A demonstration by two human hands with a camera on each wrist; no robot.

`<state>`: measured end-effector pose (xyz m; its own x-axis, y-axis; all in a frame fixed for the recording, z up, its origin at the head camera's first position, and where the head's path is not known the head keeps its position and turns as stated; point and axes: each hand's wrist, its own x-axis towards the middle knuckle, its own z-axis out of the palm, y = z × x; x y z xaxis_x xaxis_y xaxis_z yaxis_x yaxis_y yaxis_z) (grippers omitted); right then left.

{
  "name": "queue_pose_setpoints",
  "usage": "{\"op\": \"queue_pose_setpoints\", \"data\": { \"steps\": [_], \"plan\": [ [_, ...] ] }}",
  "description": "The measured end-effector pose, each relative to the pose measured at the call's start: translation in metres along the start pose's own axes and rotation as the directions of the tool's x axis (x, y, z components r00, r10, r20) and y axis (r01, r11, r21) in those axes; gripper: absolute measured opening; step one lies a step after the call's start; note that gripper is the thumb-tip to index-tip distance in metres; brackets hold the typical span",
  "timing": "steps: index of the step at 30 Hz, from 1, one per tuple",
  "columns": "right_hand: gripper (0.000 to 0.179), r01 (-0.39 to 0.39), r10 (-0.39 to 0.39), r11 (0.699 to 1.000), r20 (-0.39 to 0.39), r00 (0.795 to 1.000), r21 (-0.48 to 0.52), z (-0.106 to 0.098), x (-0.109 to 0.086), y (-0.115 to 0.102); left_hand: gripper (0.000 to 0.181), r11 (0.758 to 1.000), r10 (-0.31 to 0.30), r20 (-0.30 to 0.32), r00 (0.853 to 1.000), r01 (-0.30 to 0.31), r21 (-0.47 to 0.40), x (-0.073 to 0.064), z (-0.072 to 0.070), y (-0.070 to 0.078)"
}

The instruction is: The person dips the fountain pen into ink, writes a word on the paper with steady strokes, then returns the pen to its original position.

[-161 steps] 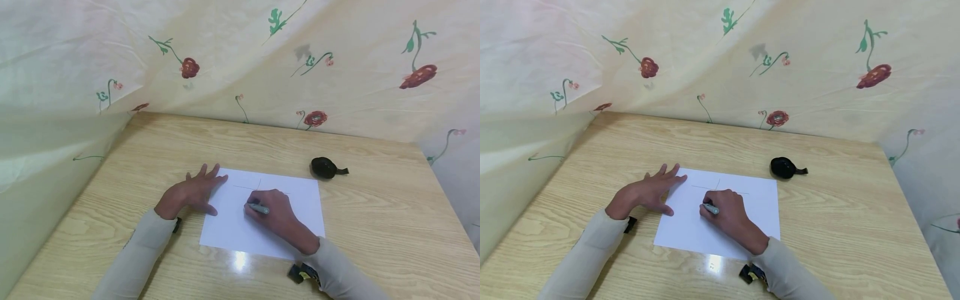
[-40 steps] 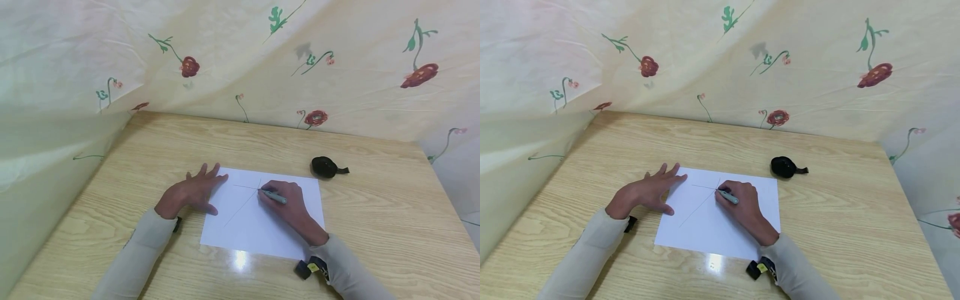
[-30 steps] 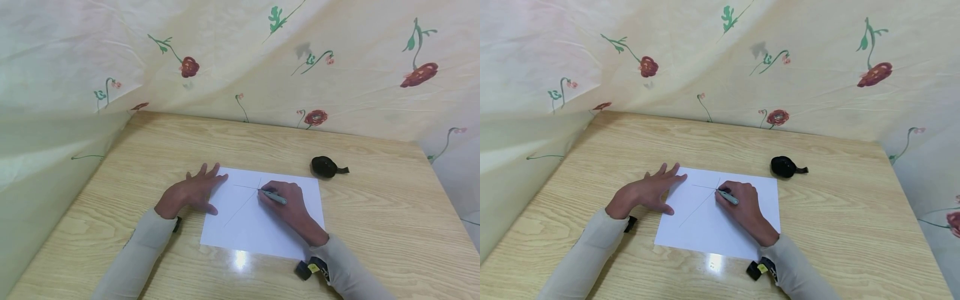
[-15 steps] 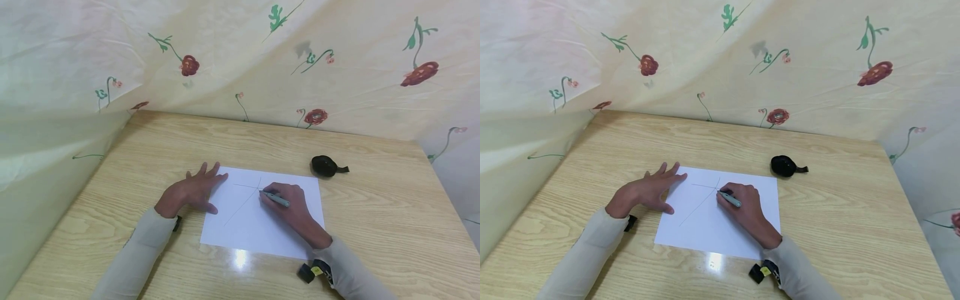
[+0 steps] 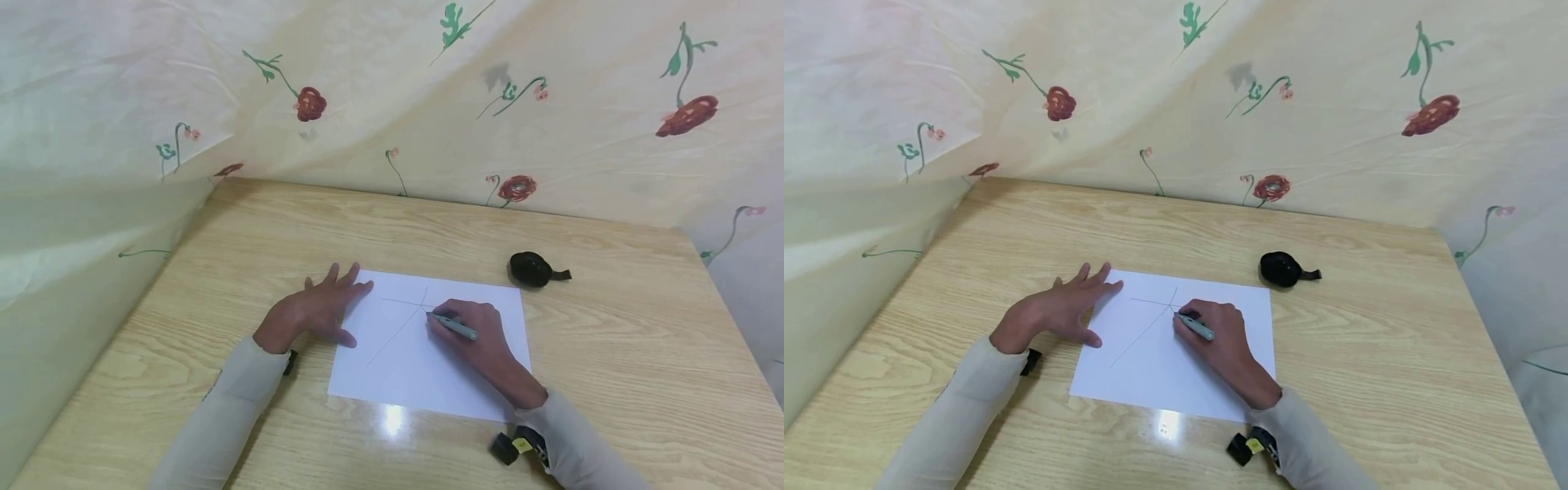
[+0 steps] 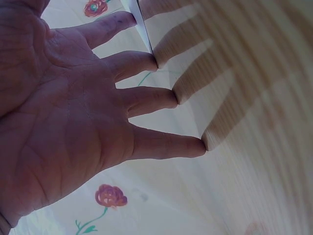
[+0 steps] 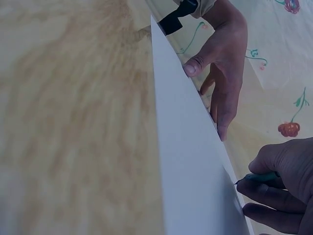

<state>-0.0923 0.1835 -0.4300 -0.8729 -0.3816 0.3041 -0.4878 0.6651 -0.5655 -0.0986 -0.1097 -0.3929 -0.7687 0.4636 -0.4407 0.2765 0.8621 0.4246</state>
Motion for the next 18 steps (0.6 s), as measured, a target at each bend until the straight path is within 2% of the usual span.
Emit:
{"op": "queue_pose_setpoints", "data": {
  "steps": [18],
  "plan": [
    [0.007,-0.02,0.02,0.999,0.019,1.0,-0.031,-0.0045,-0.01,0.0009,0.107,1.0,-0.011,0.011,1.0,0.011,0.003,0.001,-0.001,0.0002]
  ]
}}
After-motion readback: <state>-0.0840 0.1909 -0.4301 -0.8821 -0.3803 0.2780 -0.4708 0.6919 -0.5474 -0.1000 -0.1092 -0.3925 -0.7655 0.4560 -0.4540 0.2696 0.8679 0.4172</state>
